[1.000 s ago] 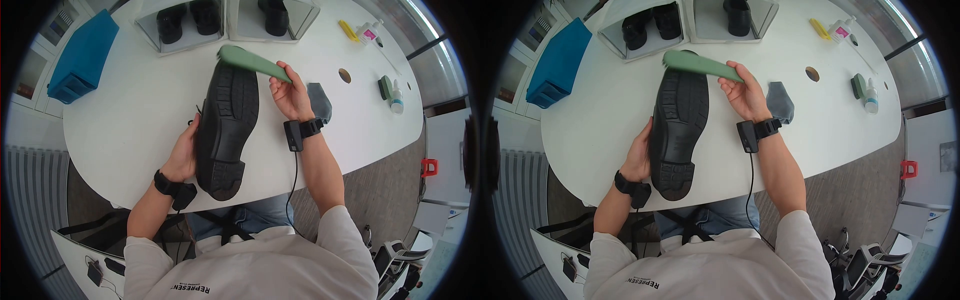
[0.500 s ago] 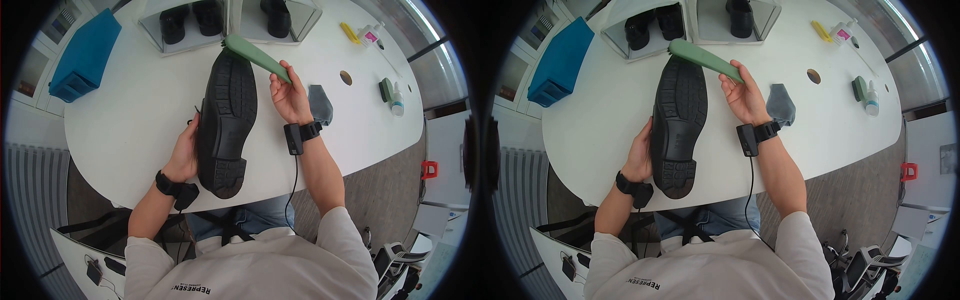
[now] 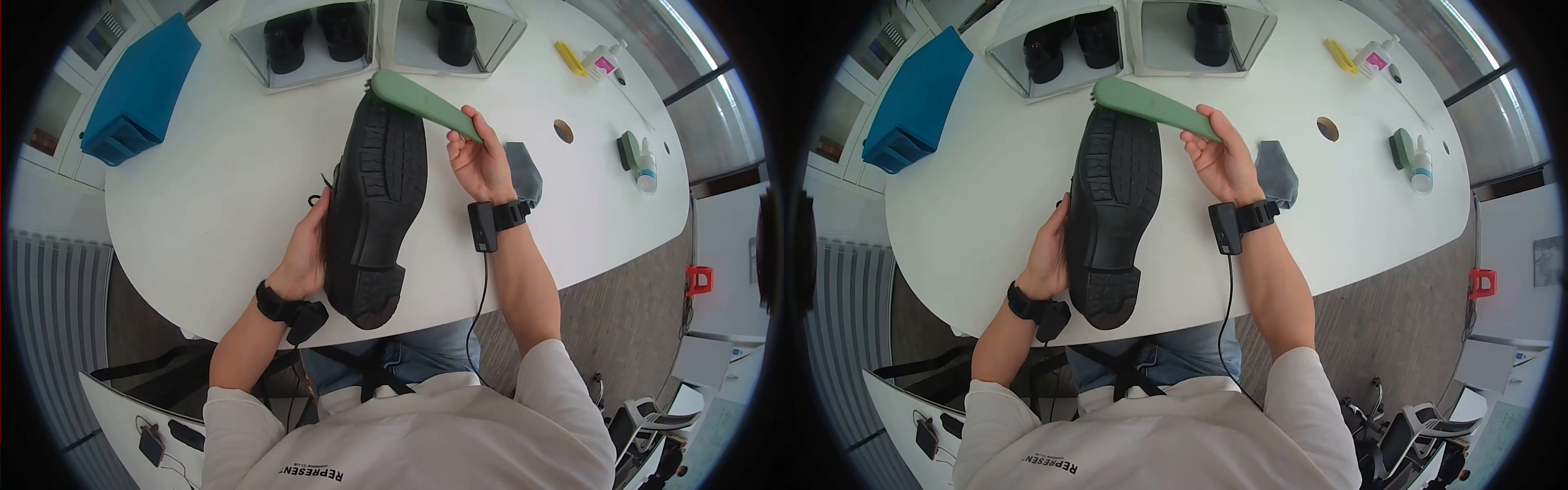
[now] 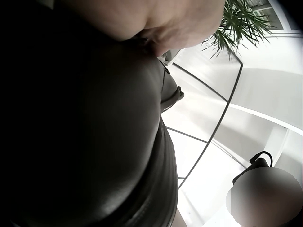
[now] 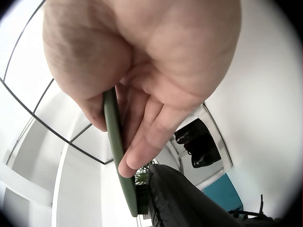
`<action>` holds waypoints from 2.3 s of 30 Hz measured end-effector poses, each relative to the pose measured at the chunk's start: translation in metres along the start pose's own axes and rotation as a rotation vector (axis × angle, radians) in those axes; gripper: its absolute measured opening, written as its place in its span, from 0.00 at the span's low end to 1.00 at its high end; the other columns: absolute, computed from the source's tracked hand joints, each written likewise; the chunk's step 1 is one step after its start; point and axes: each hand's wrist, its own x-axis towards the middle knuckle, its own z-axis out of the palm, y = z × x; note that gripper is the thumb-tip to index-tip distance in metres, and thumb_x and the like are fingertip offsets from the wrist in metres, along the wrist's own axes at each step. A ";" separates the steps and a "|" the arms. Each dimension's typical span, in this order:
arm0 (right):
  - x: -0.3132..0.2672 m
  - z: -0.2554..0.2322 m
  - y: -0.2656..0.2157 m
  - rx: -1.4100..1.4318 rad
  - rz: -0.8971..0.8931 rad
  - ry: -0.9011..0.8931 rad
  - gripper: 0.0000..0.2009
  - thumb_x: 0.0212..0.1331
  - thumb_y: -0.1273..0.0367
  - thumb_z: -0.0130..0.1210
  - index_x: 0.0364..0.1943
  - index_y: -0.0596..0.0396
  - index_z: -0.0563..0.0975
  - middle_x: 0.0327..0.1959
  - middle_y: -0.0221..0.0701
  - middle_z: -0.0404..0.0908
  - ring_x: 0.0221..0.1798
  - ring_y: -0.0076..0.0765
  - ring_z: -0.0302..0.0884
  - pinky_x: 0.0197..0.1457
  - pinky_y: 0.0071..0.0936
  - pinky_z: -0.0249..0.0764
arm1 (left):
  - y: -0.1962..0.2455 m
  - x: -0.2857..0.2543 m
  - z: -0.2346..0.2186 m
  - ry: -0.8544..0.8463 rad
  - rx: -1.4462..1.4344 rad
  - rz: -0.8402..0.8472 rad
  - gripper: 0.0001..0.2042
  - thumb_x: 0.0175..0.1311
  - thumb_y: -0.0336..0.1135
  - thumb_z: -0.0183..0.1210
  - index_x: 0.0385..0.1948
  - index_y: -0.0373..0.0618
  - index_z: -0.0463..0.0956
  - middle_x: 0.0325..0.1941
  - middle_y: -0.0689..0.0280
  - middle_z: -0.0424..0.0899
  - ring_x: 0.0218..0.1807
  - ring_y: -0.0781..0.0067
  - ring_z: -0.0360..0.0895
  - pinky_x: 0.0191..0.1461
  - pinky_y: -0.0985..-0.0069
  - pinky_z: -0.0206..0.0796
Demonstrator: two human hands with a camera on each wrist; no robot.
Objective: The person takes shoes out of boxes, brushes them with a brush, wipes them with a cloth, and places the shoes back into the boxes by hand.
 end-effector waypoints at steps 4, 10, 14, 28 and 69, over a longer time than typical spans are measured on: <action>0.000 -0.001 -0.002 0.020 -0.007 -0.009 0.12 0.68 0.66 0.47 0.47 0.59 0.74 0.39 0.38 0.82 0.39 0.37 0.82 0.44 0.24 0.81 | -0.001 0.000 0.000 -0.021 0.005 0.008 0.24 0.74 0.50 0.36 0.60 0.42 0.64 0.57 0.58 0.75 0.55 0.65 0.76 0.60 0.66 0.70; -0.001 0.002 0.000 -0.117 0.024 0.021 0.12 0.68 0.66 0.48 0.45 0.61 0.75 0.38 0.39 0.81 0.37 0.37 0.82 0.41 0.24 0.80 | -0.002 0.001 -0.001 0.001 -0.001 0.020 0.24 0.74 0.51 0.37 0.58 0.41 0.65 0.56 0.58 0.75 0.55 0.65 0.76 0.59 0.67 0.71; -0.003 0.007 0.005 -0.178 0.105 -0.131 0.12 0.67 0.65 0.49 0.43 0.62 0.75 0.36 0.40 0.81 0.34 0.38 0.82 0.41 0.26 0.80 | -0.001 0.003 -0.002 0.020 -0.020 0.037 0.24 0.74 0.51 0.37 0.58 0.41 0.66 0.56 0.58 0.75 0.54 0.65 0.76 0.58 0.66 0.71; 0.003 0.004 0.009 -0.050 0.013 0.126 0.13 0.68 0.66 0.48 0.44 0.63 0.74 0.38 0.40 0.81 0.37 0.36 0.82 0.42 0.24 0.80 | 0.001 0.004 -0.007 0.008 -0.060 0.028 0.25 0.74 0.50 0.37 0.58 0.39 0.65 0.55 0.56 0.76 0.53 0.63 0.77 0.58 0.65 0.71; 0.002 -0.006 0.002 -0.008 0.056 0.120 0.11 0.68 0.66 0.47 0.39 0.59 0.77 0.33 0.34 0.82 0.32 0.31 0.81 0.39 0.24 0.79 | 0.012 0.004 -0.012 -0.038 -0.133 0.081 0.25 0.73 0.49 0.34 0.55 0.35 0.68 0.51 0.55 0.78 0.49 0.63 0.79 0.55 0.65 0.73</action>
